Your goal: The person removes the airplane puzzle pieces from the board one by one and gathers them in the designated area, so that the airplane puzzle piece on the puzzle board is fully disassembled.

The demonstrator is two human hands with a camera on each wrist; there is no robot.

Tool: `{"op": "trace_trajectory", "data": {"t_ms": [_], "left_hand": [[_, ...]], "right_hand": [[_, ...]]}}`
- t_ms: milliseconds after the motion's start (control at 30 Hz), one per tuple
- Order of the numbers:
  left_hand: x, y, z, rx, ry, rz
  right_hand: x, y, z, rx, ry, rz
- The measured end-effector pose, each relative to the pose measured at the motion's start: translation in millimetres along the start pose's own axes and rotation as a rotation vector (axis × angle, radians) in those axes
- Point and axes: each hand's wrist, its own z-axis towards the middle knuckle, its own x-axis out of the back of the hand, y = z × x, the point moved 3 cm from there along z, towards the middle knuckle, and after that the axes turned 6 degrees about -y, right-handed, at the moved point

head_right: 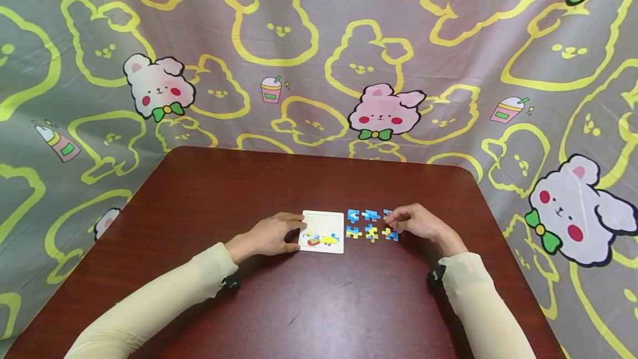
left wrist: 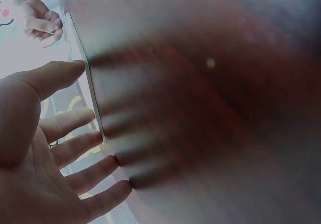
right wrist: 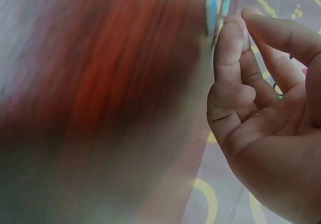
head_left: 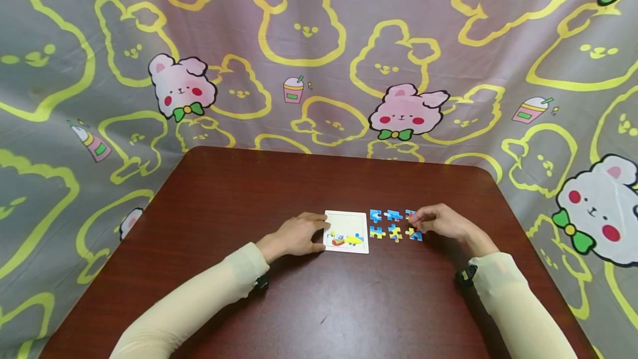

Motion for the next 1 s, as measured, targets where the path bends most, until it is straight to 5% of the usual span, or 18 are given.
{"op": "trace_trajectory", "data": {"t_ms": [167, 1000], "left_hand": [[-0.1, -0.2, 0.3, 0.003, 0.001, 0.004], [1.6, 0.0, -0.2, 0.030, -0.015, -0.022]], "right_hand": [[-3.1, -10.6, 3.6, -0.041, 0.005, 0.004], [-34.9, -54.4, 34.8, 0.022, -0.032, 0.014]]}}
